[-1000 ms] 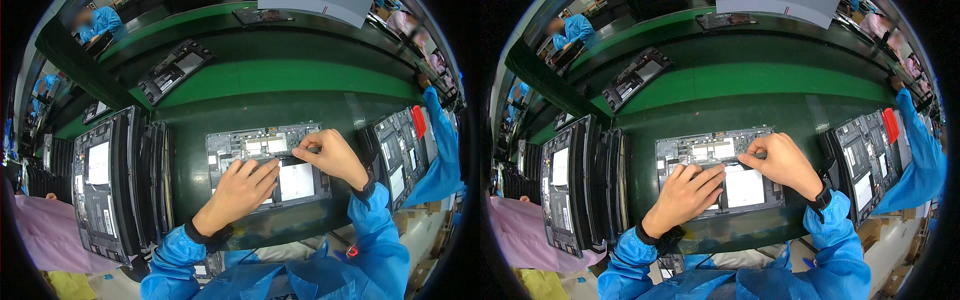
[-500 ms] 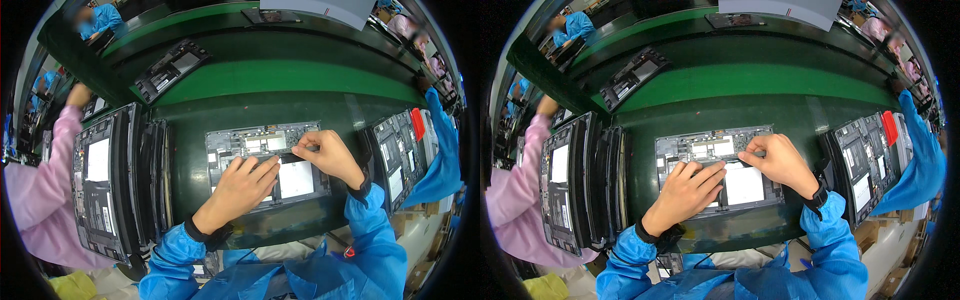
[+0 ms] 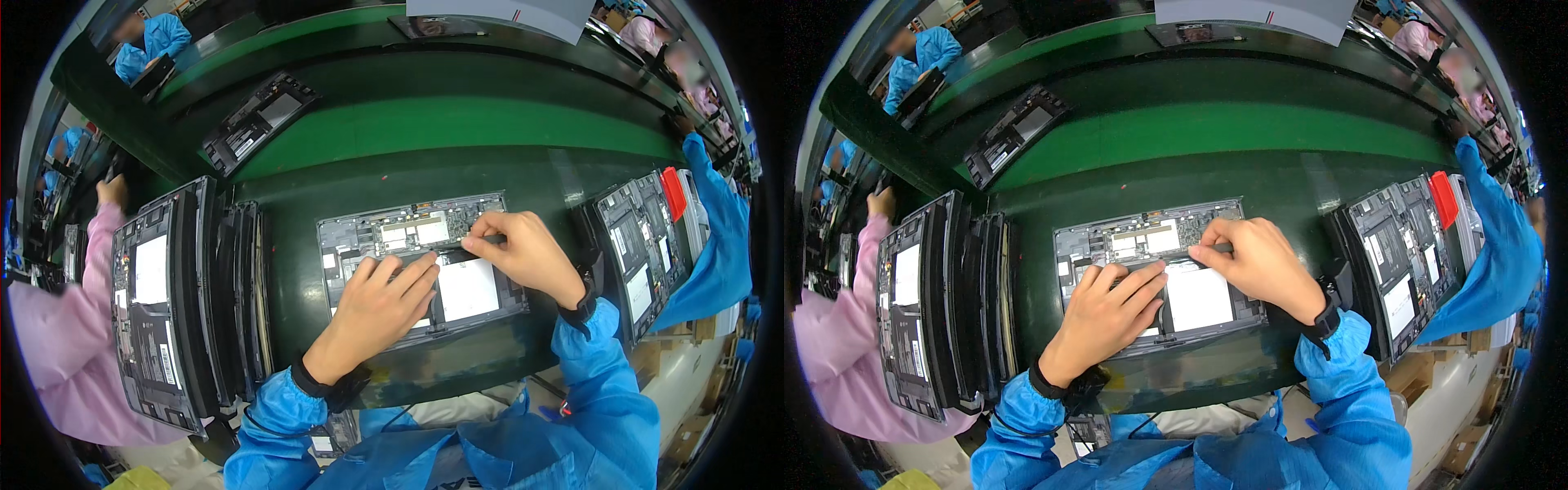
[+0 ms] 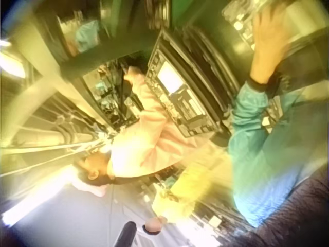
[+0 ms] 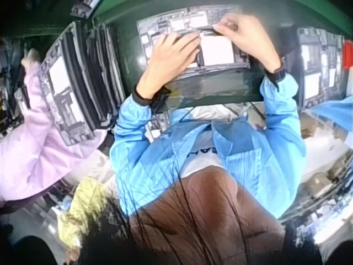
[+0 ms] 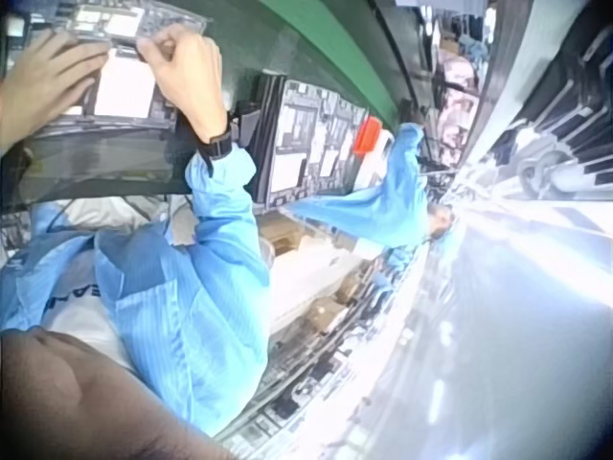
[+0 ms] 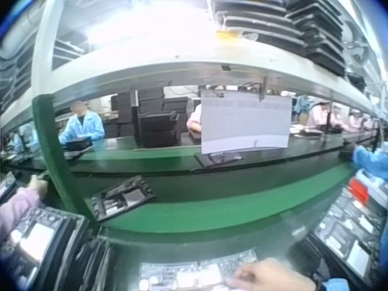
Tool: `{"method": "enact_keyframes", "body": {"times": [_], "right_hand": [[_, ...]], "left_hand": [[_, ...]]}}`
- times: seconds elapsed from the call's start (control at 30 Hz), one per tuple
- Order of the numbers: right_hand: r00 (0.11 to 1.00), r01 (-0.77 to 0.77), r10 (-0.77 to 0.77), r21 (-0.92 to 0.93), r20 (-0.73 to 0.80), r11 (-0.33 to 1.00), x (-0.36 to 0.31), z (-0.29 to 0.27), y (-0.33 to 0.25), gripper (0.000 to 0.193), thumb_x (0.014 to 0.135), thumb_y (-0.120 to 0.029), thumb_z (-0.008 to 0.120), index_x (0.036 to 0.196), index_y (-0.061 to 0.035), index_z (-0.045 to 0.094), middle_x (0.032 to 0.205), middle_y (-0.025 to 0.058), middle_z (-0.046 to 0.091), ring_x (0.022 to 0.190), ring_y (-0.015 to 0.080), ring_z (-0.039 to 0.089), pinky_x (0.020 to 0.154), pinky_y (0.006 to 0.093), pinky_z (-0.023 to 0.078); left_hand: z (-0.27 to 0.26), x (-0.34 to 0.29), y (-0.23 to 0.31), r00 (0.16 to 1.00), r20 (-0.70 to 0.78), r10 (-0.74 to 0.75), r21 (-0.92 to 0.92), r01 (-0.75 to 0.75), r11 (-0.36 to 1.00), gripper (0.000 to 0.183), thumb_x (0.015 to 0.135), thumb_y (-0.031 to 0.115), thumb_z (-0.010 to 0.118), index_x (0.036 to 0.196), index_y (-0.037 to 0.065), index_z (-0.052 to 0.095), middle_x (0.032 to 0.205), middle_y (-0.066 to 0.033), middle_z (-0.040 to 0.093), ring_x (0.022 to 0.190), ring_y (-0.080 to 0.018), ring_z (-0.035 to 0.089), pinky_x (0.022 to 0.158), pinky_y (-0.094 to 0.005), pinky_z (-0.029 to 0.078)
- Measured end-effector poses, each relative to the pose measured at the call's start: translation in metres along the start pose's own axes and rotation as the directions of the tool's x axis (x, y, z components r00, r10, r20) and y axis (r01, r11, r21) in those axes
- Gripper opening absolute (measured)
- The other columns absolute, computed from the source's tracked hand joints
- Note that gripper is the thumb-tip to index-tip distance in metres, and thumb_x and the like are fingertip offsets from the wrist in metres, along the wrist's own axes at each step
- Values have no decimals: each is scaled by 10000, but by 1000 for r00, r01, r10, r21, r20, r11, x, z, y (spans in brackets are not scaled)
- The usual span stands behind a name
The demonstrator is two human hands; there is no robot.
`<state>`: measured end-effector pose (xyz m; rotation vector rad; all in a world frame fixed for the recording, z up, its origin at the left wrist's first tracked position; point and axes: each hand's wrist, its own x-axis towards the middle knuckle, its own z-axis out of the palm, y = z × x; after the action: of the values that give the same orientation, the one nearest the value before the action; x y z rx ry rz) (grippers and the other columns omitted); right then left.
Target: Assembling the internal components of a tablet or electronic device on a production line.
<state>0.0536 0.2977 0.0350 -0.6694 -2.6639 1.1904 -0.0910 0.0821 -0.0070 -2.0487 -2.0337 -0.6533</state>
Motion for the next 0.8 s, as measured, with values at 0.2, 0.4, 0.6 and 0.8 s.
{"method": "enact_keyframes", "body": {"times": [0.2, 0.4, 0.6, 0.8], "right_hand": [[967, 149, -204, -310, -152, 939, 12, 20, -5, 431, 846, -361, 807, 1066, -10, 686, 842, 123, 681, 868, 300, 612, 924, 416, 430], [959, 174, -227, -281, -167, 944, 22, 39, 2, 497, 751, -359, 844, 1070, -18, 672, 877, 134, 672, 957, 317, 590, 974, 413, 389], [909, 334, -381, -253, -169, 908, 24, 36, 4, 311, 777, -213, 840, 1014, -72, 696, 817, 57, 648, 836, 245, 598, 889, 401, 415], [667, 607, -744, -550, -41, 574, 12, 35, 19, 277, 772, -135, 834, 1045, -123, 789, 726, -22, 544, 758, 182, 548, 822, 370, 447]], "left_hand": [[-1, 2, 0, 1000, 28, 3, 5, -3, 1000, 413, 848, 163, 790, 1248, 80, 727, 1333, 18, 682, 941, -203, 566, 803, -351, 463], [-2, -4, -1, 999, 36, 19, -9, -19, 1000, 479, 825, 124, 779, 1295, 68, 709, 1371, 16, 661, 965, -207, 564, 811, -354, 464], [-26, -9, 6, 998, 64, -5, 68, 1, 998, 469, 829, 109, 736, 1295, 56, 706, 1405, -29, 651, 1034, -218, 590, 842, -360, 483], [-33, -82, 86, 992, 31, 123, -136, -118, 984, 382, 890, 199, 646, 1233, 50, 721, 1221, -72, 701, 997, -200, 634, 858, -316, 515]]}}
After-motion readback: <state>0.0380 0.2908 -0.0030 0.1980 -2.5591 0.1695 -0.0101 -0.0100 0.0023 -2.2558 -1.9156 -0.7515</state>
